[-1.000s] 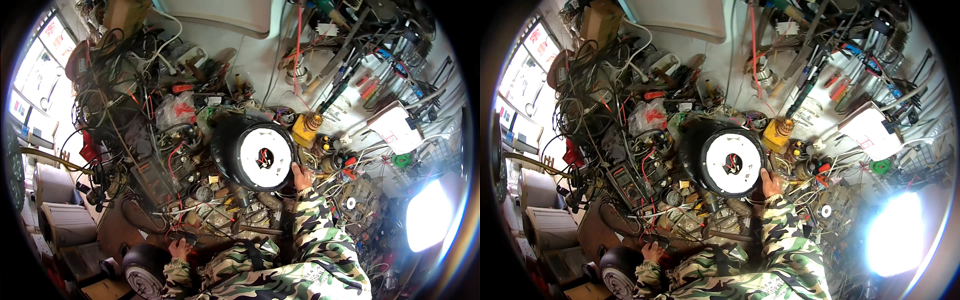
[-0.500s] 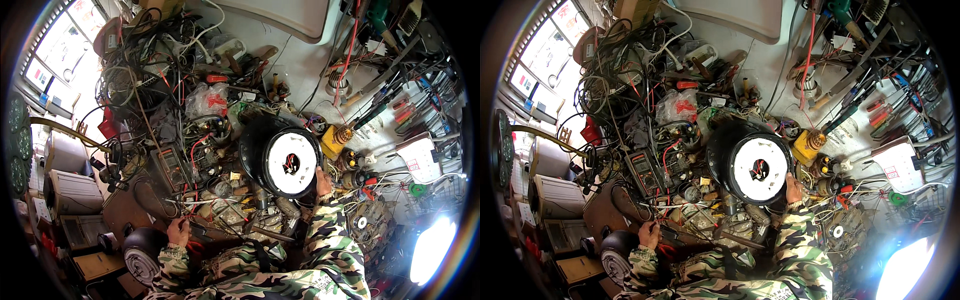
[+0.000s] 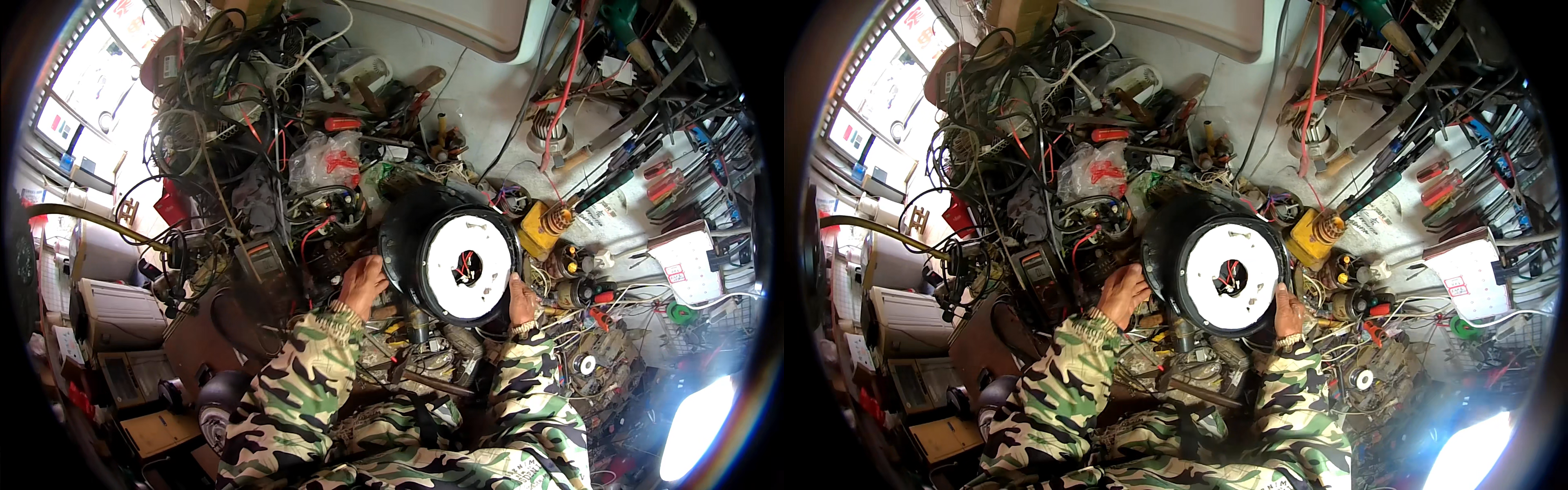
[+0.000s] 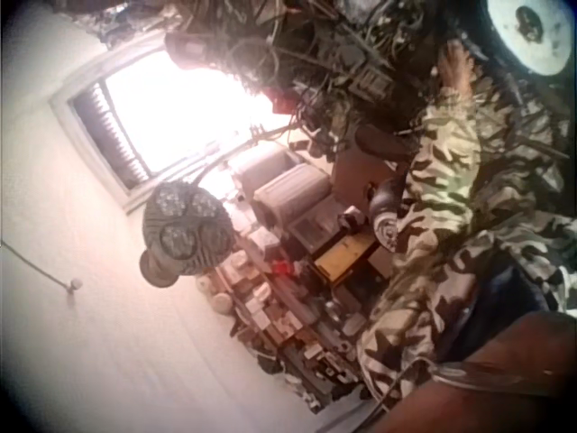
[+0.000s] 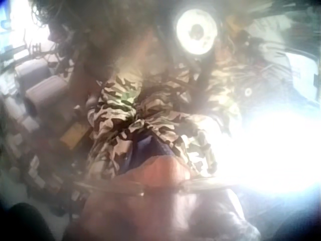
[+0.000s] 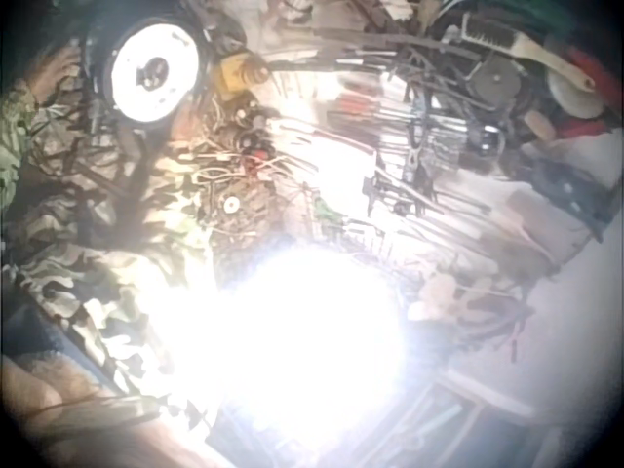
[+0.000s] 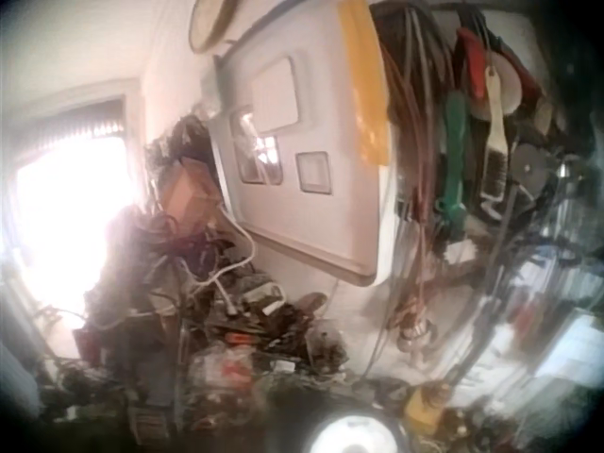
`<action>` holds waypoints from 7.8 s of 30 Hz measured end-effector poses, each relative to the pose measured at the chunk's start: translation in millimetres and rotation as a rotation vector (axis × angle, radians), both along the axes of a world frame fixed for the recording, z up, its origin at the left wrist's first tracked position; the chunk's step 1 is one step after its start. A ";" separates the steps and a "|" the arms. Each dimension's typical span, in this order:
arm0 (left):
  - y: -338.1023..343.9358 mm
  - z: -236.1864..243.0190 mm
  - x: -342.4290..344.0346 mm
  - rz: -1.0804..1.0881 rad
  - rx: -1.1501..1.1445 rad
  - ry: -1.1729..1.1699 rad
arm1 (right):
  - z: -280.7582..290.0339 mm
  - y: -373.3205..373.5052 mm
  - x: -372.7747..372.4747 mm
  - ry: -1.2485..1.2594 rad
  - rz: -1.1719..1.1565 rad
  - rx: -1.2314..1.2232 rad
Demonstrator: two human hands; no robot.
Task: The person works on a circular electronic component, using a screwdriver to adjust parts and a multimeter to test connections. They handle wires and tools while seated at a cluttered workbench.
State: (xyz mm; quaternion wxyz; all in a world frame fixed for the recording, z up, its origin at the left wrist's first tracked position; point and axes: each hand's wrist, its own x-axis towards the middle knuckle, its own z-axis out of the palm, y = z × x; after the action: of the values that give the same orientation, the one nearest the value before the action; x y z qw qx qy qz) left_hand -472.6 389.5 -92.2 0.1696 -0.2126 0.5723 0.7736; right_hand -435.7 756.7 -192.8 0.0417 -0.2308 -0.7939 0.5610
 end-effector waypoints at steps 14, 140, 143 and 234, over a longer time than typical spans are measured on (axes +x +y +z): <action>15.5 -34.4 -24.0 0.097 0.374 -0.033 | -9.5 13.9 7.5 -0.038 0.098 -0.167; -60.1 6.6 216.8 -0.268 -0.083 -0.260 | 186.5 -167.2 -108.6 0.449 0.761 0.537; -61.5 12.4 212.4 -0.274 -0.150 -0.306 | 146.7 -176.1 -145.1 0.320 0.772 0.745; -61.8 -3.7 198.2 -0.160 -0.052 -0.431 | 75.9 -129.3 -268.2 0.032 0.431 -0.027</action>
State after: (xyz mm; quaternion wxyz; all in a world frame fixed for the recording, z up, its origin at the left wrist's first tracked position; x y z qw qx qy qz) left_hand -274.4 327.7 -95.9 0.3432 -0.3314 0.5574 0.6795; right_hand -703.9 627.4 -116.9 -0.0697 -0.0474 -0.8166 0.5710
